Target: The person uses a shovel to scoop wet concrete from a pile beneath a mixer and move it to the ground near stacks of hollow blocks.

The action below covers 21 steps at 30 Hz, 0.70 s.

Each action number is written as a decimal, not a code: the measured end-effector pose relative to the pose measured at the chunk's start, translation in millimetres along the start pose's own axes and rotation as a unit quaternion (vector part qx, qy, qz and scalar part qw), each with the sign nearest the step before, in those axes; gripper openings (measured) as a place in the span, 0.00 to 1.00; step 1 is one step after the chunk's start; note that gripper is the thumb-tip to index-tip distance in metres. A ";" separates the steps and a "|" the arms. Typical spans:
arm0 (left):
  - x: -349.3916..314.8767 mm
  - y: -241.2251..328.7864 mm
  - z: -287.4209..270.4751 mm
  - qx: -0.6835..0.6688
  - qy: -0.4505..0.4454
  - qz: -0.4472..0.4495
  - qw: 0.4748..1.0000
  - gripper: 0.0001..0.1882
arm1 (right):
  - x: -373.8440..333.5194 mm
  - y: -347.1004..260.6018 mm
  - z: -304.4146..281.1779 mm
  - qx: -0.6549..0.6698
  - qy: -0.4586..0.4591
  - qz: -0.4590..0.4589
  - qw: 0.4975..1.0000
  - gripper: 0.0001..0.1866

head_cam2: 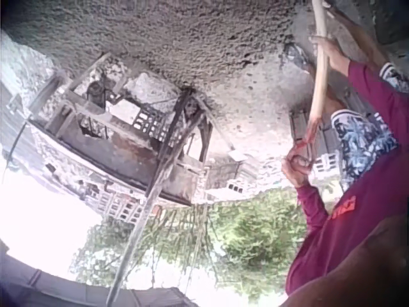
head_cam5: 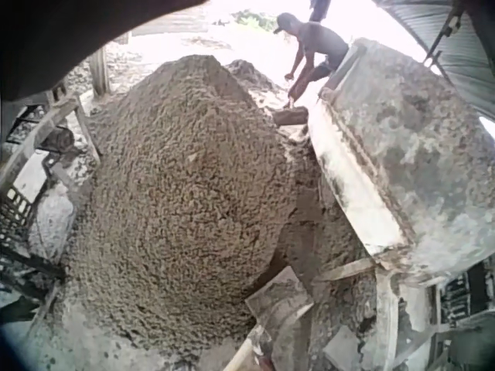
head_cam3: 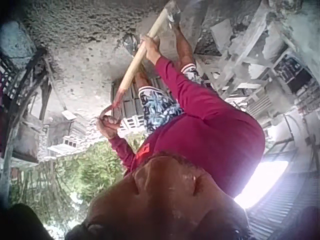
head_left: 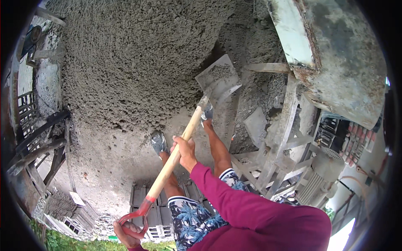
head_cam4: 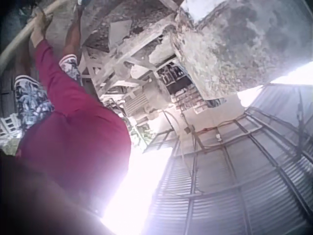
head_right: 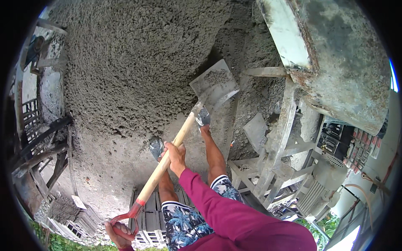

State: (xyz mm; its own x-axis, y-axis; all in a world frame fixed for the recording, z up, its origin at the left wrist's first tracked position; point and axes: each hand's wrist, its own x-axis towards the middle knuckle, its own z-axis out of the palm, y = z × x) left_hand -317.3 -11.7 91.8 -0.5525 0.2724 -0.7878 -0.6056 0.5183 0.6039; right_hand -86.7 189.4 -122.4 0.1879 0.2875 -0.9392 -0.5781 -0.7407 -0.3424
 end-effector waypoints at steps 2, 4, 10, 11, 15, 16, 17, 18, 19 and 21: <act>-9.3 16.5 -37.4 0.024 -0.108 -0.119 0.987 0.37 | -15.9 -12.6 -4.9 -0.030 -0.008 -0.012 0.999 0.15; -17.7 19.2 -8.2 -0.072 0.044 -0.114 0.990 0.31 | -18.5 -49.3 3.8 -0.031 -0.027 -0.008 0.999 0.15; -49.2 85.7 174.0 -0.022 -0.105 -0.074 0.991 0.27 | 11.9 -198.1 20.5 0.015 -0.055 0.007 0.998 0.12; -50.5 82.5 229.5 0.005 -0.064 -0.022 0.998 0.25 | 39.8 -233.4 17.9 0.029 -0.055 0.000 0.998 0.12; -3.6 22.4 455.0 0.058 -0.130 -0.097 0.985 0.22 | 213.2 -404.8 -53.4 -0.057 0.028 -0.114 0.991 0.08; 7.3 2.1 463.5 0.064 -0.125 -0.084 0.987 0.22 | 229.3 -419.8 -51.4 -0.084 0.042 -0.132 0.987 0.08; 18.2 -18.9 466.1 0.060 -0.128 -0.075 0.987 0.22 | 239.4 -423.2 -54.4 -0.095 0.027 -0.111 0.989 0.09; 34.8 -33.7 465.7 0.023 -0.142 -0.100 0.984 0.24 | 259.6 -434.8 -45.6 -0.117 0.031 -0.123 0.985 0.10; 48.7 -53.1 449.5 0.028 -0.125 -0.116 0.985 0.24 | 263.5 -413.3 -39.5 -0.142 0.040 -0.102 0.984 0.11; 82.2 -95.4 433.5 -0.014 -0.047 -0.193 0.980 0.25 | 283.2 -398.7 -47.9 -0.145 0.017 -0.118 0.982 0.11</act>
State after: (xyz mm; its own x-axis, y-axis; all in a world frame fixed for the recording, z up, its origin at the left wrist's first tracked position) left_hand -56.7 312.8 -83.2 -0.2238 0.1351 -0.9652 -0.7758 0.5748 0.2603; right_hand 235.1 537.0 -253.1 0.3179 0.4551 -0.8317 -0.2650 -0.7996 -0.5389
